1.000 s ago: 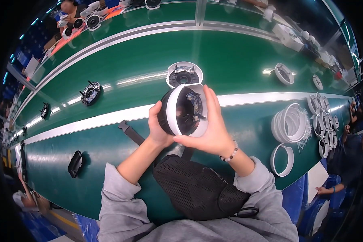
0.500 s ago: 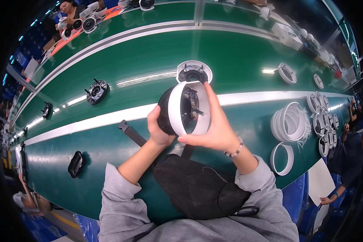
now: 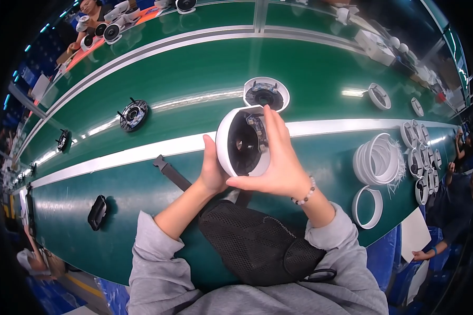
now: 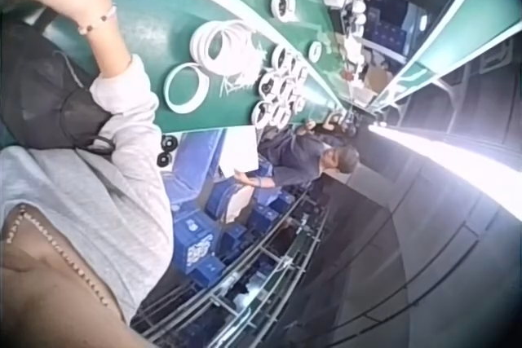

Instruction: Assembling round plastic components and internal parts on a factory production line.

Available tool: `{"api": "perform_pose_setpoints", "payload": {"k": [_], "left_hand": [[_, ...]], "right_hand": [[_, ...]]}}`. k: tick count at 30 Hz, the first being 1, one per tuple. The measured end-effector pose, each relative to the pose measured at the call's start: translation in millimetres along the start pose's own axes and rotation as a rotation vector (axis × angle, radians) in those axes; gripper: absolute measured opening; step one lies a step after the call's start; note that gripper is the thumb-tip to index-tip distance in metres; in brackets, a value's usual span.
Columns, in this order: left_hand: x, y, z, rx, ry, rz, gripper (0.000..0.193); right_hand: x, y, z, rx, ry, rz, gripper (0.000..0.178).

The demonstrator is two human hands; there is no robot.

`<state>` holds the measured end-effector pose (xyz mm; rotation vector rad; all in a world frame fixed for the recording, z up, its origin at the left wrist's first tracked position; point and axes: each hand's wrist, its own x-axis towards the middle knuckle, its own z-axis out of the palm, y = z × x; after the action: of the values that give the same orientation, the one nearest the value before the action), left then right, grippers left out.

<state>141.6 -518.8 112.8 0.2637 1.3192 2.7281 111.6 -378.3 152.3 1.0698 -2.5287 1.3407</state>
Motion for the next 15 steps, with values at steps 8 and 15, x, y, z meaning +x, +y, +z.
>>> {"api": "perform_pose_setpoints", "payload": {"k": [8, 15], "left_hand": [[0.4, -3.7, -9.1, -0.094, -0.088, -0.054, 0.080], [5.1, 1.3, -7.6, -0.274, -0.149, -0.080, 0.055]], "right_hand": [[-3.8, 2.6, -2.9, -0.138, -0.023, -0.049, 0.120], [-8.1, 8.9, 7.4, -0.149, 0.096, -0.144, 0.119]]}}
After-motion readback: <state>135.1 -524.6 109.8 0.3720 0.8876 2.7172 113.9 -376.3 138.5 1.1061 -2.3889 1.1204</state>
